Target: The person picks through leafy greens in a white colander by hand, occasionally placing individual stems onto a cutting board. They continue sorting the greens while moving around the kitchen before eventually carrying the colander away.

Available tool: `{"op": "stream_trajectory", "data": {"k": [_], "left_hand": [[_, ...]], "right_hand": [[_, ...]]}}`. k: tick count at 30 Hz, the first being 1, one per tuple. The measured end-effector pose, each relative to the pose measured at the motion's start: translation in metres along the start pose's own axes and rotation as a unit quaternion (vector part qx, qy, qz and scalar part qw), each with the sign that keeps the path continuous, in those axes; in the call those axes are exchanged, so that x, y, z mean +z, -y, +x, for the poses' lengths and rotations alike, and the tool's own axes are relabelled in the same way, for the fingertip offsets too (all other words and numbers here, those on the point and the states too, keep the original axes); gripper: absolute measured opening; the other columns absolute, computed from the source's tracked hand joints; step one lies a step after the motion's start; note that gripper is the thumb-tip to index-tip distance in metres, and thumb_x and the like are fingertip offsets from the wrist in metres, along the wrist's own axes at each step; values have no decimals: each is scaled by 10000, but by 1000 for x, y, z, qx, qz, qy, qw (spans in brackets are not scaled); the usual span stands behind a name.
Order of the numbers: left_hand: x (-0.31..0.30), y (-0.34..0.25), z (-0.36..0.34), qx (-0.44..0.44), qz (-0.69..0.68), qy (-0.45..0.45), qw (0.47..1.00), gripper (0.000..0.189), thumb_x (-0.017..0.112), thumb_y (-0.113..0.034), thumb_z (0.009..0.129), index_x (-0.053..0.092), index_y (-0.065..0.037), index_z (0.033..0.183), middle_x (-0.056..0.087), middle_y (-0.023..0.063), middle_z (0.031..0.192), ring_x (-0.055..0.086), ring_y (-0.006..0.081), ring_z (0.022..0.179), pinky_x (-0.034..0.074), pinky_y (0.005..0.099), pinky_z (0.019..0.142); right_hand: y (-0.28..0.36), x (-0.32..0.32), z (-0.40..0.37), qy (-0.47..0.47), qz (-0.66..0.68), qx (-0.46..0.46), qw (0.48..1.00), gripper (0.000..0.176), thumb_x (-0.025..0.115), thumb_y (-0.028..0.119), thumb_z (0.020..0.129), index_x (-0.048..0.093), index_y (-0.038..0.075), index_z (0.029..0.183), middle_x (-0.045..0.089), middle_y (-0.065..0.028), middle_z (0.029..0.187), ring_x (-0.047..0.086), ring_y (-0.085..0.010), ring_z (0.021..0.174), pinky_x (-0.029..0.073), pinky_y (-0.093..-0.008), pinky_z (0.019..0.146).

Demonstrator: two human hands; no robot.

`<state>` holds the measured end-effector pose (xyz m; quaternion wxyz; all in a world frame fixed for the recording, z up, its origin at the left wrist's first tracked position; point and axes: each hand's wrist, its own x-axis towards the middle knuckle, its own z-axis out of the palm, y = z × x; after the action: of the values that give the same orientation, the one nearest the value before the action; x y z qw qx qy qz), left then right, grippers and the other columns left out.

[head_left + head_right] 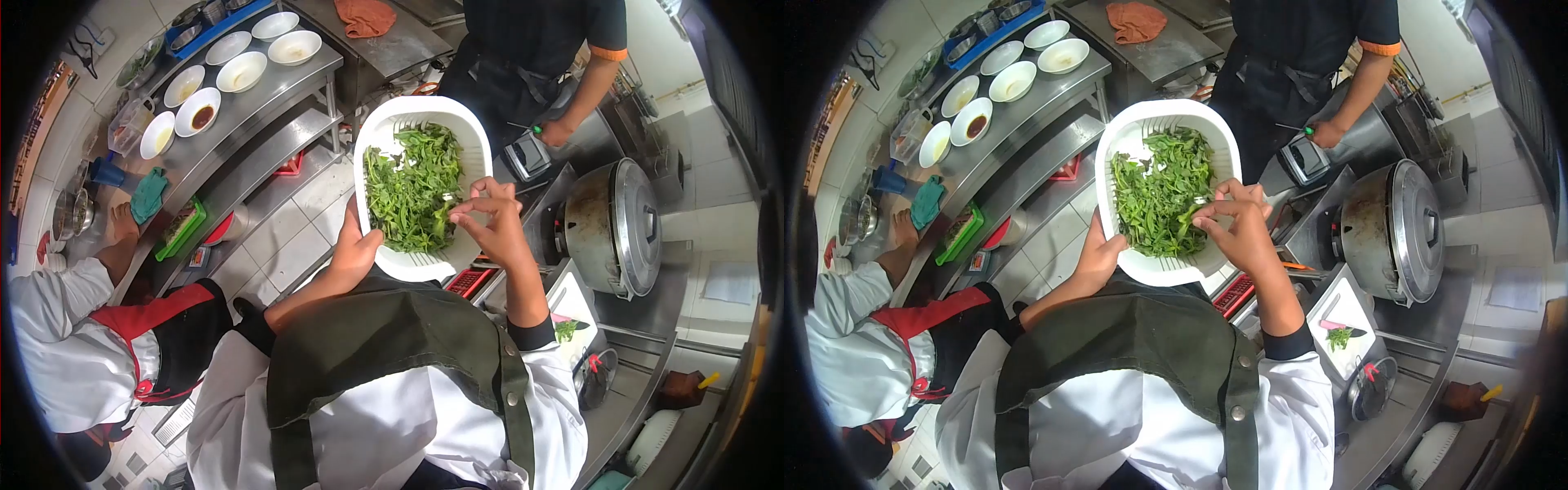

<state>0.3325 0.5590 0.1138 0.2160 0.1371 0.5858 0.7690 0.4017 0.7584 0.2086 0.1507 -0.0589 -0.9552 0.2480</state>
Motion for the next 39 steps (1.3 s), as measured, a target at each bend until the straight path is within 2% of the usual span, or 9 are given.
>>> {"op": "stream_trajectory", "data": {"k": [11, 14, 22, 27, 28, 30, 32, 34, 39], "left_hand": [[2, 9, 5, 5, 19, -19, 1000, 666, 402, 75, 656, 223, 10, 1295, 402, 112, 1180, 377, 170, 1084, 288, 268, 905], [0, 17, 4, 14, 42, -20, 999, 662, 410, 58, 661, 231, -13, 1295, 451, 87, 1077, 452, 148, 928, 404, 255, 752], [2, 15, 8, 16, 30, -25, 999, 652, 417, 50, 659, 242, 3, 1285, 442, 96, 1108, 436, 159, 987, 375, 268, 830], [2, 14, 11, 27, 12, -6, 1000, 661, 397, 82, 668, 215, 14, 1300, 397, 115, 1205, 379, 180, 1114, 279, 279, 954], [0, 17, 11, 16, 7, -10, 1000, 655, 396, 79, 669, 219, 16, 1296, 404, 114, 1193, 389, 180, 1100, 290, 280, 944], [-2, 23, 14, -2, -9, -7, 1000, 643, 396, 73, 669, 227, 20, 1287, 418, 111, 1170, 408, 179, 1072, 313, 281, 925], [1, 20, 15, 15, -67, -1, 998, 611, 393, 73, 668, 254, 23, 1261, 435, 113, 1135, 430, 182, 1043, 340, 290, 903], [6, 9, 14, -15, -89, -4, 996, 595, 393, 74, 671, 264, 24, 1249, 435, 118, 1143, 445, 188, 1042, 354, 299, 900], [10, 4, 16, -23, -68, 12, 997, 584, 407, 65, 673, 278, 37, 1242, 446, 128, 1137, 470, 195, 1009, 380, 297, 875]], "right_hand": [[2, -15, 3, 6, 145, -106, 984, 90, 668, 85, 667, 658, 113, 753, 532, -13, 835, 427, -208, 837, 273, -333, 764], [-3, 7, 4, -22, -23, -112, 993, 89, 663, 72, 650, 639, 98, 731, 541, -12, 812, 449, -216, 823, 291, -338, 752], [-8, 10, 1, -44, -104, -102, 988, 107, 669, 63, 629, 635, 105, 721, 525, 26, 906, 422, -216, 862, 237, -371, 769], [-24, -6, 5, -7, 192, -33, 981, 63, 627, 76, 738, 646, 62, 797, 575, -23, 863, 468, -148, 844, 330, -287, 792], [-26, -6, 3, 3, 373, 51, 926, 90, 615, 78, 752, 633, 50, 836, 576, -24, 869, 475, -146, 853, 339, -288, 798], [-34, -11, -1, 11, 680, 199, 706, 147, 590, 81, 780, 607, 24, 914, 577, -25, 880, 487, -142, 873, 358, -291, 811], [-53, -6, -2, 37, 821, 138, 552, 213, 548, 140, 819, 539, 32, 1003, 555, -27, 930, 496, -138, 853, 382, -315, 779], [-55, -11, -3, 30, 861, 125, 492, 186, 556, 181, 821, 544, 58, 959, 535, -22, 908, 475, -139, 809, 377, -319, 738], [-59, -26, -26, -24, 883, 118, 454, 119, 551, 173, 800, 567, 97, 890, 486, -12, 851, 440, -153, 770, 365, -309, 740]]}}
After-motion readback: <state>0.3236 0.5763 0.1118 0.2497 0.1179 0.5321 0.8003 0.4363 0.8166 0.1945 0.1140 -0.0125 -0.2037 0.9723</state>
